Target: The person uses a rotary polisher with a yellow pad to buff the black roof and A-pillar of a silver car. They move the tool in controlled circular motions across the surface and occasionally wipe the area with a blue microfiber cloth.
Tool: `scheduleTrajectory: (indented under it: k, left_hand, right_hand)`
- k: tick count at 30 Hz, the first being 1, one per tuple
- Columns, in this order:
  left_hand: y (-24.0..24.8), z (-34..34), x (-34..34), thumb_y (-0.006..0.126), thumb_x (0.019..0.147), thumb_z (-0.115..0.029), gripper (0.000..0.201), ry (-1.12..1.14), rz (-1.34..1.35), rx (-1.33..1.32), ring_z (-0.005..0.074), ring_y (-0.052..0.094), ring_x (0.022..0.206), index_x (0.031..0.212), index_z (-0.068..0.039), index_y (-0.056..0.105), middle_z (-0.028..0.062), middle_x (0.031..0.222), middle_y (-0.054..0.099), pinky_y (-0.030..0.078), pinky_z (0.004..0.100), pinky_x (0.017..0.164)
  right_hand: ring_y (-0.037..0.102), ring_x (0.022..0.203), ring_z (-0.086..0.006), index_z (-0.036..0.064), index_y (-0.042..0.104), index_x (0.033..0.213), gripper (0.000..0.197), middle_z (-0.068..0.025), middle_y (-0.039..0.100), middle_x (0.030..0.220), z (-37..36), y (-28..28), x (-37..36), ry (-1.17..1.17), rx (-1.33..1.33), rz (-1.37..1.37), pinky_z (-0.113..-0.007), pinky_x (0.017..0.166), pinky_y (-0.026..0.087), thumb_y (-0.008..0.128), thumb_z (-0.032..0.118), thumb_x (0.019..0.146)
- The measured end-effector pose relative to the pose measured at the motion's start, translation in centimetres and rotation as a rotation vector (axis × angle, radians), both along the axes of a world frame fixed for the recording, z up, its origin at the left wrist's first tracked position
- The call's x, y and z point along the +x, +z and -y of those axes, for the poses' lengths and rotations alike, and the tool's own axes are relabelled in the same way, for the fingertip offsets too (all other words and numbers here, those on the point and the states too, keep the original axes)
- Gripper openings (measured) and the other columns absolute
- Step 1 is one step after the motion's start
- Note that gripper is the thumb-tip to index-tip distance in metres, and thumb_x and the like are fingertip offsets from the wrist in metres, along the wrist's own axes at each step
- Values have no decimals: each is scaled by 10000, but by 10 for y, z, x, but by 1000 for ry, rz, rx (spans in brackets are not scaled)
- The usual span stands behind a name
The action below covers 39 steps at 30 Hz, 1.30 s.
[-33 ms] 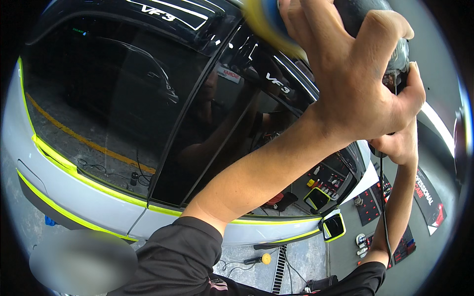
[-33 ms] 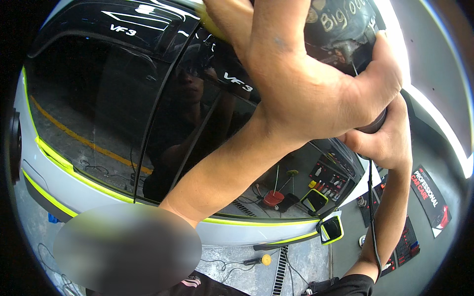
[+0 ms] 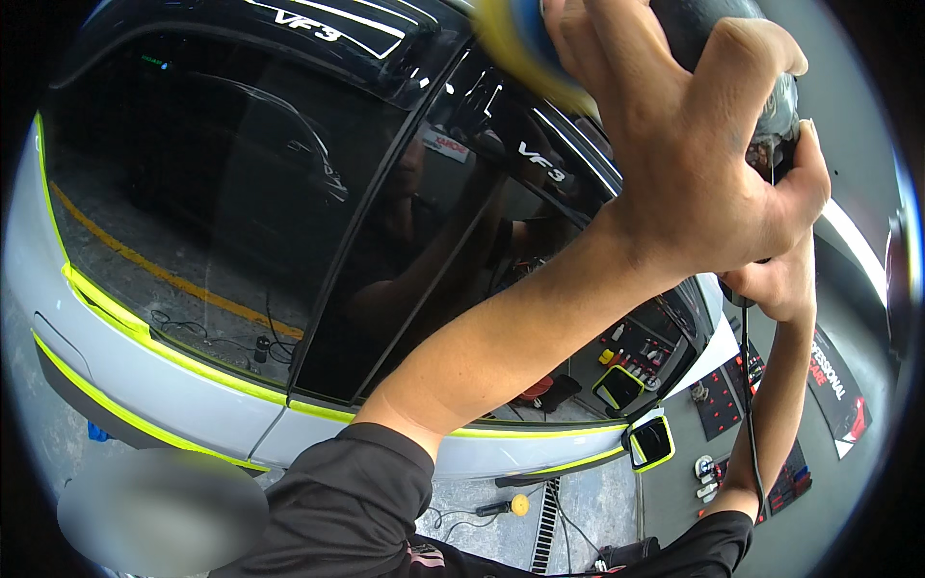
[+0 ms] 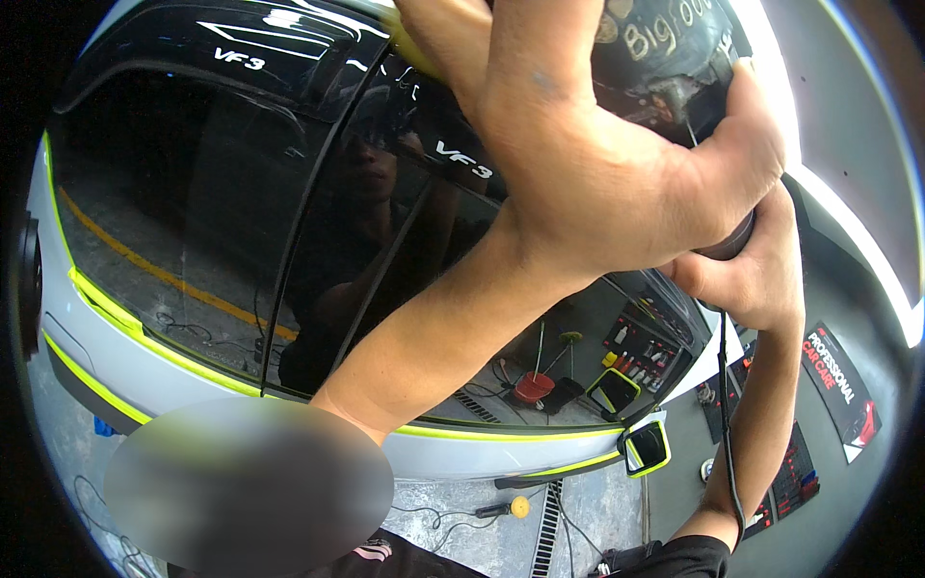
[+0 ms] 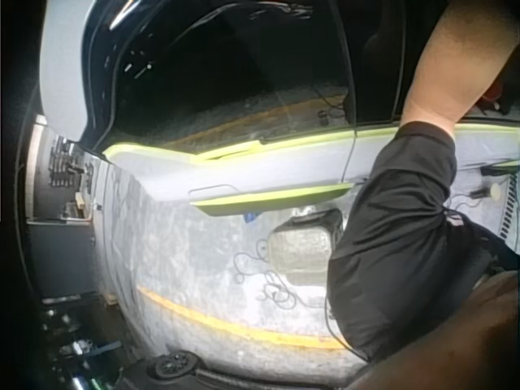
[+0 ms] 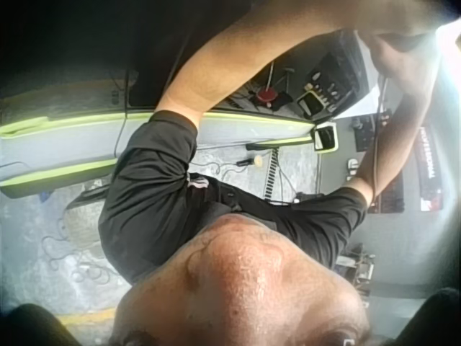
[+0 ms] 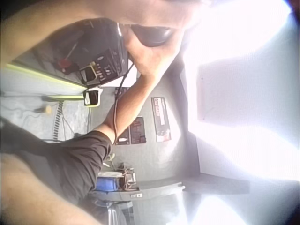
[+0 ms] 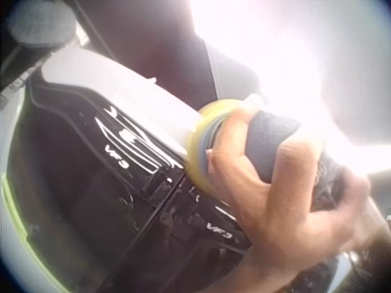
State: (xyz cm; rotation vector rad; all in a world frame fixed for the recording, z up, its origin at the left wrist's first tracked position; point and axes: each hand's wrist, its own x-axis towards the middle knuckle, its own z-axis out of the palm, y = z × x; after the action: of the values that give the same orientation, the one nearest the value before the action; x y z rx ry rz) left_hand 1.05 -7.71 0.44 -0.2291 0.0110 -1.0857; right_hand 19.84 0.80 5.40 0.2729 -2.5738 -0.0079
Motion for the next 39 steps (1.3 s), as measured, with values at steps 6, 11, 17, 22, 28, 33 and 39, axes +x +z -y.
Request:
scheduleTrajectory:
  k: [6, 11, 17, 22, 28, 33, 39]
  left_hand:
    - [0, -3, 3, 771, 640, -193, 341, -1, -1, -5, 407, 495, 1120, 918, -49, 635, 316, 1242, 473, 388, 542, 947]
    - [3, -3, 6, 771, 642, -193, 338, 6, -8, -4, 407, 495, 1121, 918, -53, 636, 317, 1248, 471, 385, 541, 951]
    - [-10, -11, 22, 773, 656, -198, 326, -55, 59, -113, 410, 500, 1139, 924, -71, 639, 311, 1252, 472, 355, 538, 984]
    - [-12, -14, 27, 775, 682, -213, 311, -43, 118, -134, 403, 516, 1164, 936, -92, 642, 298, 1243, 477, 282, 526, 1046]
    - [-13, -14, 28, 770, 676, -215, 318, -37, 94, -126, 396, 529, 1131, 943, -95, 646, 297, 1233, 476, 309, 523, 1024]
    - [-2, -5, 20, 769, 650, -212, 347, -48, -3, -45, 387, 522, 1093, 950, -81, 654, 296, 1224, 472, 348, 514, 976]
    - [-1, 2, 14, 765, 651, -208, 357, -14, 24, -35, 385, 515, 1083, 966, -69, 670, 294, 1219, 468, 382, 519, 936]
  right_hand:
    - [694, 929, -182, -59, 679, 1061, 588, -84, 727, 1007, -4, -2, 2, -18, 11, -16, -330, 877, 543, 835, 237, 577]
    - [684, 962, -190, -63, 668, 1093, 625, -85, 718, 1040, -9, -3, 5, 11, 55, -67, -333, 893, 534, 827, 235, 568]
    - [672, 970, -172, -68, 661, 1092, 591, -77, 710, 1039, -22, -7, 16, -30, 30, -73, -325, 881, 530, 807, 188, 580]
    - [670, 956, -165, -71, 662, 1076, 570, -75, 710, 1027, -30, -8, 21, -44, 15, -81, -323, 862, 536, 800, 172, 579]
    - [672, 958, -169, -74, 661, 1087, 582, -73, 710, 1032, -30, -3, 24, -43, 17, -48, -324, 864, 536, 796, 181, 582]
    - [673, 953, -175, -76, 657, 1086, 591, -78, 708, 1030, -19, -6, 14, 11, 24, -70, -323, 858, 537, 791, 187, 574]
    - [668, 933, -171, -74, 653, 1066, 587, -75, 705, 1015, -11, -6, 9, -5, 30, -73, -319, 844, 536, 793, 195, 564]
